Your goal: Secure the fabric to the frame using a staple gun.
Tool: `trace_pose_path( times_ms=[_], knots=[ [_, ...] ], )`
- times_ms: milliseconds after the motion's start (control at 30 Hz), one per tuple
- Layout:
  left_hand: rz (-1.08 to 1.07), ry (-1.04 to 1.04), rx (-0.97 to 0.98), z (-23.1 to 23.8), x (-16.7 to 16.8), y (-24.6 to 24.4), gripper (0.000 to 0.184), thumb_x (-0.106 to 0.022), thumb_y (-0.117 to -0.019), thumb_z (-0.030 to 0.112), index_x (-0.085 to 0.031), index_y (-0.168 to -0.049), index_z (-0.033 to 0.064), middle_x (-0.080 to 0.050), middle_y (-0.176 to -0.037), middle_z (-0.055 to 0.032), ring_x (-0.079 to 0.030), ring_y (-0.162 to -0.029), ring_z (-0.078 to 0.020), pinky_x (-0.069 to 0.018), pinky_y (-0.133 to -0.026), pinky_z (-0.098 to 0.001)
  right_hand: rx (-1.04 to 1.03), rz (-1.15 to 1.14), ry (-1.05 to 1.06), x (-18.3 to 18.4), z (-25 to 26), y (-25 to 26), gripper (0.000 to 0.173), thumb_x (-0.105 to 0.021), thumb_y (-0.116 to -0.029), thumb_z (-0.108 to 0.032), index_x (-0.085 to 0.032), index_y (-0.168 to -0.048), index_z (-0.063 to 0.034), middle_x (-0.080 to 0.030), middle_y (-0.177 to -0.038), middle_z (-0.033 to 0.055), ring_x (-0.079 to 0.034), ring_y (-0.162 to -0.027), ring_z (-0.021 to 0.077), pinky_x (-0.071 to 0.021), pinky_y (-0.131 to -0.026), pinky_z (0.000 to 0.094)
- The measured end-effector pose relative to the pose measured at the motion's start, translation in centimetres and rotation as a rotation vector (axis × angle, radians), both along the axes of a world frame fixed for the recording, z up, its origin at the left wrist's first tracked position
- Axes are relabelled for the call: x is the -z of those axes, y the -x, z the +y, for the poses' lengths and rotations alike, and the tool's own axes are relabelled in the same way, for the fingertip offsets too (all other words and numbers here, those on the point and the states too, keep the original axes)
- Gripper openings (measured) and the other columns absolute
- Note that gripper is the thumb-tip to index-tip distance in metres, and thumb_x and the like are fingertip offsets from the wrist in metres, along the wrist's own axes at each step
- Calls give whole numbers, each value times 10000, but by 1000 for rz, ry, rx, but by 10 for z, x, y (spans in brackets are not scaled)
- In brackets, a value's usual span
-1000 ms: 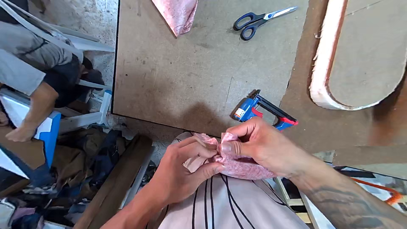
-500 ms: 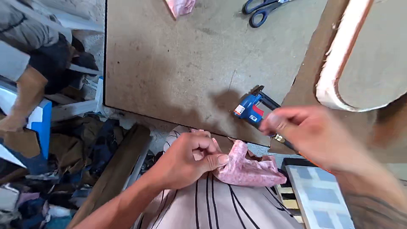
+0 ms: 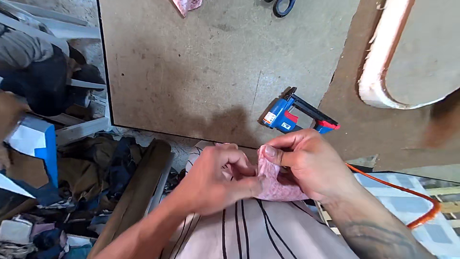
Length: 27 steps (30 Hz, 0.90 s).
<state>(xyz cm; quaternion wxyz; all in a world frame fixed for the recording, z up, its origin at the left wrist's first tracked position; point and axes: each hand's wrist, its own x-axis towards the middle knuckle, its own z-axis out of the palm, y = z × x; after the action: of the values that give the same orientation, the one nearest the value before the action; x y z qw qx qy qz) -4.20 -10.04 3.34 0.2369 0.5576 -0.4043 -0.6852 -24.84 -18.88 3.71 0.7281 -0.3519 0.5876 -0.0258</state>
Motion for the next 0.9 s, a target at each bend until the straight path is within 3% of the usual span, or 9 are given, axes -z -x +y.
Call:
trace_pose_path(
  times_ms=[167, 267, 333, 400, 500, 567, 667, 767, 900],
  knots=[
    [9, -167, 196, -3, -1, 6, 226, -737, -909, 372, -717, -807, 171, -673, -779, 69, -649, -724, -45, -572, -650, -270, -45, 143, 393, 44, -17, 13, 206, -614, -1023, -183, -740, -892, -86, -693, -812, 31, -638, -723, 146, -566, -690, 359],
    [-6, -153, 124, 5, -1, 7, 172, -711, -928, 322, -714, -833, 178, -666, -823, 74, -646, -754, -37, -574, -664, -254, -250, 244, 714, 66, -34, 52, 206, -653, -1004, -288, -757, -982, -111, -733, -866, 8, -686, -742, 107, -601, -687, 322],
    [-7, -140, 68, 9, 1, 7, 169, -708, -927, 315, -707, -818, 185, -670, -812, 70, -652, -732, -54, -579, -631, -255, -561, 422, 845, 99, -17, 77, 401, -733, -938, -401, -705, -1161, -68, -704, -1065, 148, -697, -928, 306, -594, -778, 537],
    [17, -139, -4, 12, 5, 9, 178, -716, -922, 312, -706, -803, 179, -668, -811, 60, -650, -735, -71, -569, -623, -254, -763, 549, 850, 136, 5, 89, 796, -869, -806, -418, -524, -1407, -25, -529, -1324, 325, -612, -1069, 541, -545, -780, 702],
    [44, -121, -142, 23, 8, 19, 170, -724, -899, 266, -684, -767, 168, -665, -812, 40, -648, -715, -90, -561, -584, -252, -876, 689, 843, 152, 6, 92, 933, -900, -790, -339, -384, -1534, -115, -379, -1469, 343, -656, -907, 528, -578, -652, 641],
    [65, -112, -184, 29, 9, 22, 167, -724, -894, 250, -681, -757, 165, -666, -821, 31, -656, -744, -107, -574, -611, -271, -948, 710, 746, 123, -13, 83, 939, -822, -821, -215, -279, -1587, -190, -431, -1433, 310, -675, -778, 470, -572, -614, 635],
    [83, -98, -206, 34, 12, 22, 177, -721, -898, 277, -691, -759, 173, -667, -824, 35, -652, -745, -100, -567, -608, -263, -902, 517, 595, 35, -60, 69, 905, -676, -880, -107, -191, -1626, -271, -672, -919, 198, -620, -525, 344, -522, -453, 564],
    [174, -153, -253, 34, 16, 23, 180, -729, -887, 226, -672, -735, 149, -672, -833, 9, -654, -748, -120, -562, -607, -272, -522, 202, -39, -47, -96, 62, 783, -594, -1029, -163, -159, -1587, -498, -648, -956, 164, -564, -406, 279, -551, -350, 480],
    [313, -263, -328, 31, 21, 21, 206, -749, -880, 193, -652, -721, 106, -656, -783, -52, -634, -653, -169, -554, -558, -302, -439, 94, -373, -104, -100, 35, 713, -528, -1028, -101, -234, -1570, -458, -648, -971, 215, -584, -412, 270, -544, -342, 445]
  ],
)
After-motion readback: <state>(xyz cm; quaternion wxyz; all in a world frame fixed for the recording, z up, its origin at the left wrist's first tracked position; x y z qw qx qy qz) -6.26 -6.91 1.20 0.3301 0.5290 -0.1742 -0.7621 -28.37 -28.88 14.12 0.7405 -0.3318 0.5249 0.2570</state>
